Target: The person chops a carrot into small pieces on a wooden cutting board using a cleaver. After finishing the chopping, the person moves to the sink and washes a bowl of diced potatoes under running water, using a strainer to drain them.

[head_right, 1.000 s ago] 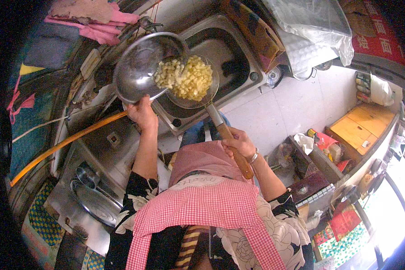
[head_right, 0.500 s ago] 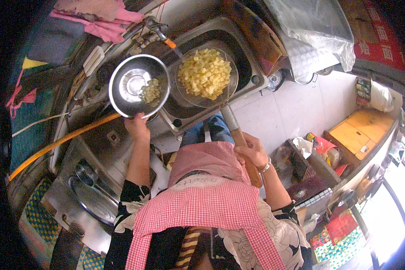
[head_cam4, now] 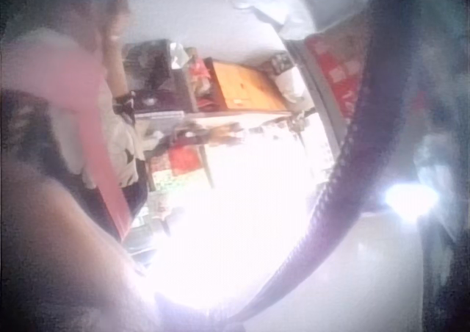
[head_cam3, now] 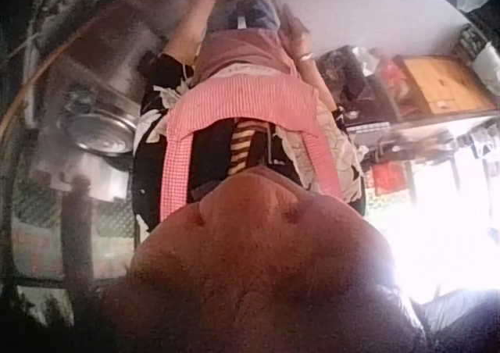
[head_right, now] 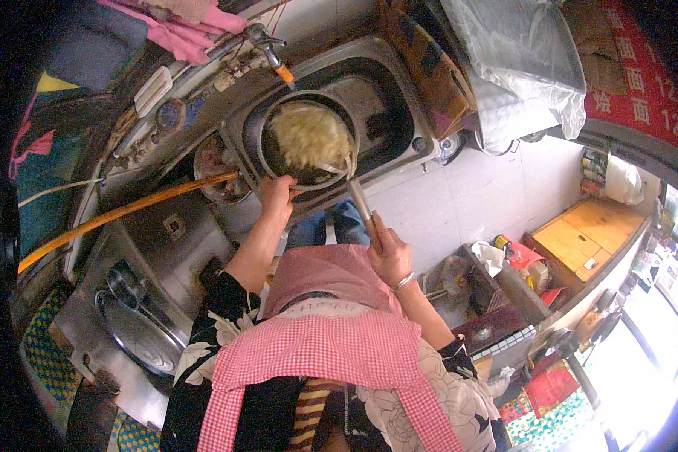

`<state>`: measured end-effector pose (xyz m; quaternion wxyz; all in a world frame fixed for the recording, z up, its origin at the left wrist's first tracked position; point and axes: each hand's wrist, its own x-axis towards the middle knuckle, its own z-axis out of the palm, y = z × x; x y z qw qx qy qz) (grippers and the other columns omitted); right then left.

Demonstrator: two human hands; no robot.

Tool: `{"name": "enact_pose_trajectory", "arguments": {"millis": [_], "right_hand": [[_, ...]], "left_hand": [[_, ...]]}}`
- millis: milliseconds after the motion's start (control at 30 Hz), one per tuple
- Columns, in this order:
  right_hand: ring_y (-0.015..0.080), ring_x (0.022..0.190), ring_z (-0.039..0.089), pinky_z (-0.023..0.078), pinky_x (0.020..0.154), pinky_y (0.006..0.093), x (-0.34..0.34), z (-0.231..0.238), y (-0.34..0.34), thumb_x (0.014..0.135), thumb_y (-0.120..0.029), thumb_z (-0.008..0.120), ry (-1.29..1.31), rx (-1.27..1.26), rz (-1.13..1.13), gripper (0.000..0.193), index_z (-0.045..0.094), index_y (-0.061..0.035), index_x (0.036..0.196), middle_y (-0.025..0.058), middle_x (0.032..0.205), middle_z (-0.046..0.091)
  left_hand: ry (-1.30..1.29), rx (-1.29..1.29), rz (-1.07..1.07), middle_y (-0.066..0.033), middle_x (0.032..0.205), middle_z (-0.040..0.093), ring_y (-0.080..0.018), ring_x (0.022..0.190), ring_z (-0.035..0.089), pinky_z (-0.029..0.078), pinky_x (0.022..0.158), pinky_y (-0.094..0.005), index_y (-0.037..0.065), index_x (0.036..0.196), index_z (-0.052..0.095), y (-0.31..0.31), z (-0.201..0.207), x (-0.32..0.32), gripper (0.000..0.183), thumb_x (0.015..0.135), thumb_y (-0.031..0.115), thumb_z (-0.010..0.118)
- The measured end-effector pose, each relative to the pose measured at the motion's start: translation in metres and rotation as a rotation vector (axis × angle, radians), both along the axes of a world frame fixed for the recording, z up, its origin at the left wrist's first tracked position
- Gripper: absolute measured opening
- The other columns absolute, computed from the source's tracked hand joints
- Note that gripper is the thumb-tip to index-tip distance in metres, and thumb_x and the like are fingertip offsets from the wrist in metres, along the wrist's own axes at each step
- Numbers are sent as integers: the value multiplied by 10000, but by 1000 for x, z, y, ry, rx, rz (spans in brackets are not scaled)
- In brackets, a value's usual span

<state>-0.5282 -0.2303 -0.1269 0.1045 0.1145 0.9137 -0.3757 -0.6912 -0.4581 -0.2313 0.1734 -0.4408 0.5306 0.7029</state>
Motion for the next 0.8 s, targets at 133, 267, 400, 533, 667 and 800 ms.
{"name": "enact_pose_trajectory", "arguments": {"millis": [133,267,400,533,667,800], "right_hand": [[298,644,665,541,545,432,1,-13,-1,813,-39,708,148,257,138,777,483,-177,1544,92,820,643],[261,633,665,531,508,403,-2,-15,7,818,-47,723,241,350,178,733,531,-183,1512,66,822,647],[248,631,663,534,518,388,-3,-15,12,823,-50,745,184,280,158,685,581,-190,1473,65,827,657],[259,643,666,543,567,365,1,-10,6,833,-43,740,67,65,-65,652,604,-184,1455,92,814,675],[154,674,656,552,625,360,-2,-9,7,826,-47,699,-219,-89,-377,677,575,-135,1486,69,729,615],[122,587,610,544,555,315,-27,-35,17,841,-67,684,-348,-293,-534,679,539,-96,1504,50,767,652]], "left_hand": [[21,140,52,-119,979,626,-256,809,683,662,587,-434,13,1099,594,-9,-32,9,304,807,-46,655],[9,135,44,-139,1003,629,-276,815,683,669,625,-438,-6,1103,591,-22,-71,14,308,807,-42,668],[-72,117,93,-163,1004,621,-324,816,672,664,699,-499,-13,1127,598,-18,-97,7,333,805,-68,659],[-79,74,30,-220,1145,566,-389,983,637,647,873,-596,-57,1183,538,-11,-100,-8,337,856,-74,620],[-156,-8,90,-247,1060,574,-417,971,642,660,857,-563,-118,1116,524,3,-101,-24,329,855,-19,699],[-241,-18,51,-224,1340,503,-396,1150,605,626,884,-595,22,1346,469,7,-127,-32,487,888,-68,611]]}}
